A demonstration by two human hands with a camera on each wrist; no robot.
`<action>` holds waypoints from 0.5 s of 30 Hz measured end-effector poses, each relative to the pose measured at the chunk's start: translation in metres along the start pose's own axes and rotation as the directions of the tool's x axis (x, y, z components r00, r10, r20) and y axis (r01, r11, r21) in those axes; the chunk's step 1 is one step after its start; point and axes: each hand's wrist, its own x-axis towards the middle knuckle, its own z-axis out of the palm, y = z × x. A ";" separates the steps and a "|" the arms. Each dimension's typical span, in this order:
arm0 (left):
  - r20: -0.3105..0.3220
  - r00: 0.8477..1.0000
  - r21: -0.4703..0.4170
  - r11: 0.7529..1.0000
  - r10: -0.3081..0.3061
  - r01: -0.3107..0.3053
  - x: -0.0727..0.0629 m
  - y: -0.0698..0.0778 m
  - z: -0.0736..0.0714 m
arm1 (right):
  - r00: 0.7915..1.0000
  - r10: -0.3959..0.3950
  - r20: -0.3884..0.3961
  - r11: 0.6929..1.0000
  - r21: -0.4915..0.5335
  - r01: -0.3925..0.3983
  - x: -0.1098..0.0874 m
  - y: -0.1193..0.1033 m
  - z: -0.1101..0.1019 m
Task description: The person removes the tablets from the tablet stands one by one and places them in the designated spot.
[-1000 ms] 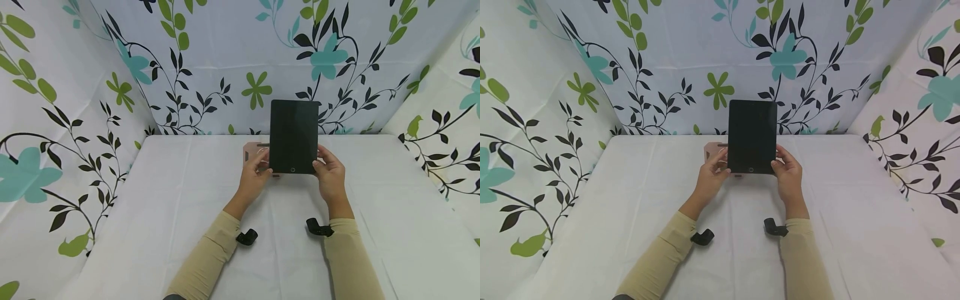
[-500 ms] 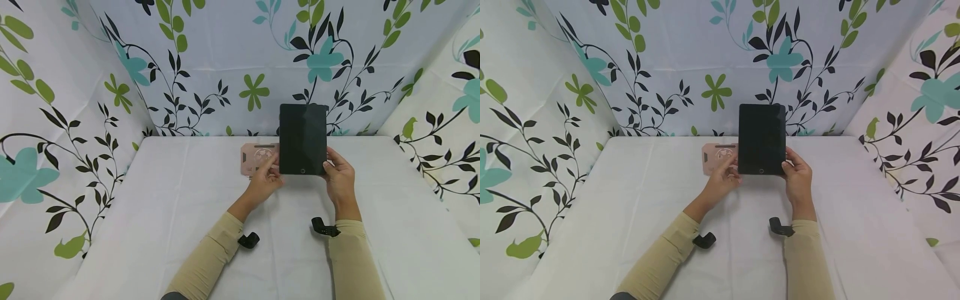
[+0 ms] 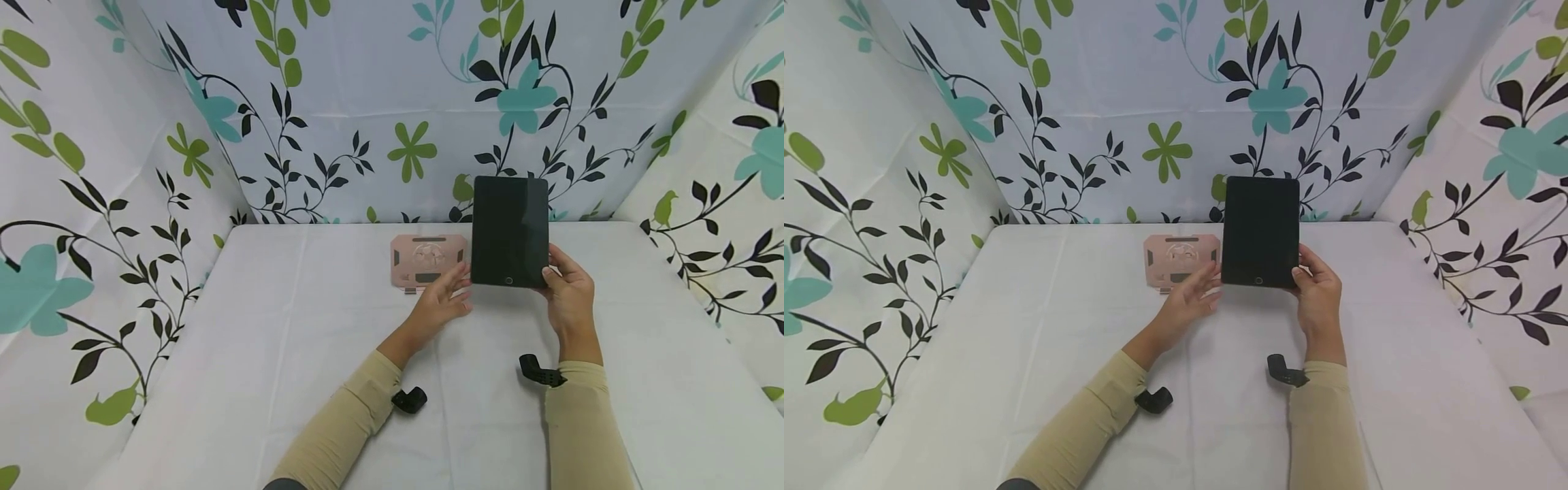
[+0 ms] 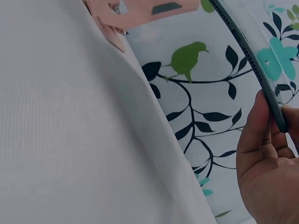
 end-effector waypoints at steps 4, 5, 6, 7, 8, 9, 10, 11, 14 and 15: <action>0.022 1.000 -0.045 0.999 -0.002 0.003 0.001 -0.007 0.002 | 0.999 0.028 -0.020 0.999 -0.028 -0.029 0.002 0.002 -0.007; 0.026 1.000 -0.061 0.998 -0.006 0.007 0.002 -0.009 0.002 | 0.999 0.036 -0.021 0.999 -0.035 -0.037 0.002 0.002 -0.009; 0.032 0.999 -0.076 0.997 -0.010 0.012 0.002 -0.011 0.002 | 0.999 0.043 -0.025 0.998 -0.040 -0.044 0.003 0.003 -0.010; 0.038 0.999 -0.094 0.995 -0.015 0.018 0.003 -0.013 0.003 | 0.998 0.052 -0.023 0.998 -0.043 -0.053 0.003 0.003 -0.012; 0.044 0.999 -0.107 0.994 -0.020 0.024 0.003 -0.015 0.003 | 0.998 0.059 -0.021 0.997 -0.045 -0.060 0.003 0.003 -0.014; 0.048 0.998 -0.121 0.992 -0.026 0.032 0.004 -0.017 0.003 | 0.998 0.066 -0.020 0.997 -0.046 -0.067 0.003 0.003 -0.015; 0.051 0.998 -0.136 0.990 -0.033 0.039 0.004 -0.018 0.003 | 0.997 0.074 -0.020 0.996 -0.044 -0.074 0.002 0.002 -0.017; 0.054 0.998 -0.151 0.987 -0.039 0.046 0.005 -0.020 0.003 | 0.997 0.080 -0.019 0.996 -0.045 -0.081 0.002 0.002 -0.018; 0.062 0.996 -0.187 0.980 -0.063 0.073 0.006 -0.024 0.003 | 0.994 0.106 -0.028 0.993 -0.043 -0.107 0.002 0.002 -0.022; 0.063 0.995 -0.204 0.975 -0.072 0.084 0.007 -0.025 0.003 | 0.993 0.115 -0.036 0.992 -0.051 -0.116 0.002 0.002 -0.023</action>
